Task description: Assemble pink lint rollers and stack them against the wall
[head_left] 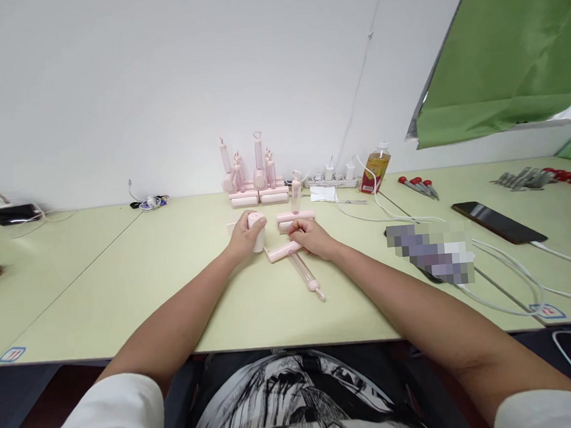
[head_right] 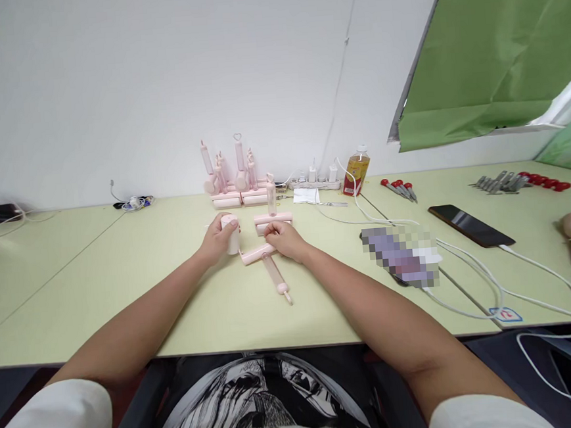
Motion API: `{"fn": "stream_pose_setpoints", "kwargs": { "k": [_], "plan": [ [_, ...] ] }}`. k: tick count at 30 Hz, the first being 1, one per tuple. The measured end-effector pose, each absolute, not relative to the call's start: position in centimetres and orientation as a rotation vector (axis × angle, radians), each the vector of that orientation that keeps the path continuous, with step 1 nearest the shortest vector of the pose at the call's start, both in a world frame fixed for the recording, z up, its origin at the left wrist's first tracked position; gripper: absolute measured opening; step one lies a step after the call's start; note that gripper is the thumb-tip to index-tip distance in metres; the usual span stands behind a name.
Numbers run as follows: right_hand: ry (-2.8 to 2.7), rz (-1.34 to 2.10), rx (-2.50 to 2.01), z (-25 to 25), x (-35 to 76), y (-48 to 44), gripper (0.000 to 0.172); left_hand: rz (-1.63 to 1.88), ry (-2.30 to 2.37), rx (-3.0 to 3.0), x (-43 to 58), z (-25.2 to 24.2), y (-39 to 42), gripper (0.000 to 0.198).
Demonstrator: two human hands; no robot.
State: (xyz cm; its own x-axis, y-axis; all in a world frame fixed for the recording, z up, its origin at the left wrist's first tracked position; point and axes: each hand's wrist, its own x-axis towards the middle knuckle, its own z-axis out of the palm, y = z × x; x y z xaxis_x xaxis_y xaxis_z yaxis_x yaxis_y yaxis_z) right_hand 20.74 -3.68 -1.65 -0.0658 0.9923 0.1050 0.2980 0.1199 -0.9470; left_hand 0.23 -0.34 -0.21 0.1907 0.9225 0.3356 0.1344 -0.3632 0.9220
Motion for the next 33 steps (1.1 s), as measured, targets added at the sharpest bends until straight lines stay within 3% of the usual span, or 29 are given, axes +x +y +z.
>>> {"fn": "stream_pose_setpoints", "kwargs": {
  "k": [6, 13, 20, 27, 33],
  "plan": [
    [-1.730, 0.639, -1.465, -1.6, 21.8, -3.8, 0.007, 1.319, 1.102, 2.030, -0.2, 0.1, -1.1, 0.041],
    [-1.915, 0.471, -1.623, -0.3, 21.7, -5.0, 0.009, 1.364, 1.062, 1.729, -0.8, 0.5, -1.2, 0.037],
    [-1.925, 0.488, -1.447, 0.6, 20.8, -6.2, 0.055, 1.360, 0.918, 1.452, -0.5, 0.7, -1.3, 0.044],
    [-1.731, 0.758, -1.207, 0.3, 20.8, -6.1, 0.040, 1.247, 0.896, 1.307, -0.6, 1.0, -1.5, 0.051],
    [-1.693, 0.837, -1.133, -0.4, 21.2, -5.6, 0.047, 1.193, 0.891, 1.289, -0.9, 1.2, -1.4, 0.048]
  ]
}}
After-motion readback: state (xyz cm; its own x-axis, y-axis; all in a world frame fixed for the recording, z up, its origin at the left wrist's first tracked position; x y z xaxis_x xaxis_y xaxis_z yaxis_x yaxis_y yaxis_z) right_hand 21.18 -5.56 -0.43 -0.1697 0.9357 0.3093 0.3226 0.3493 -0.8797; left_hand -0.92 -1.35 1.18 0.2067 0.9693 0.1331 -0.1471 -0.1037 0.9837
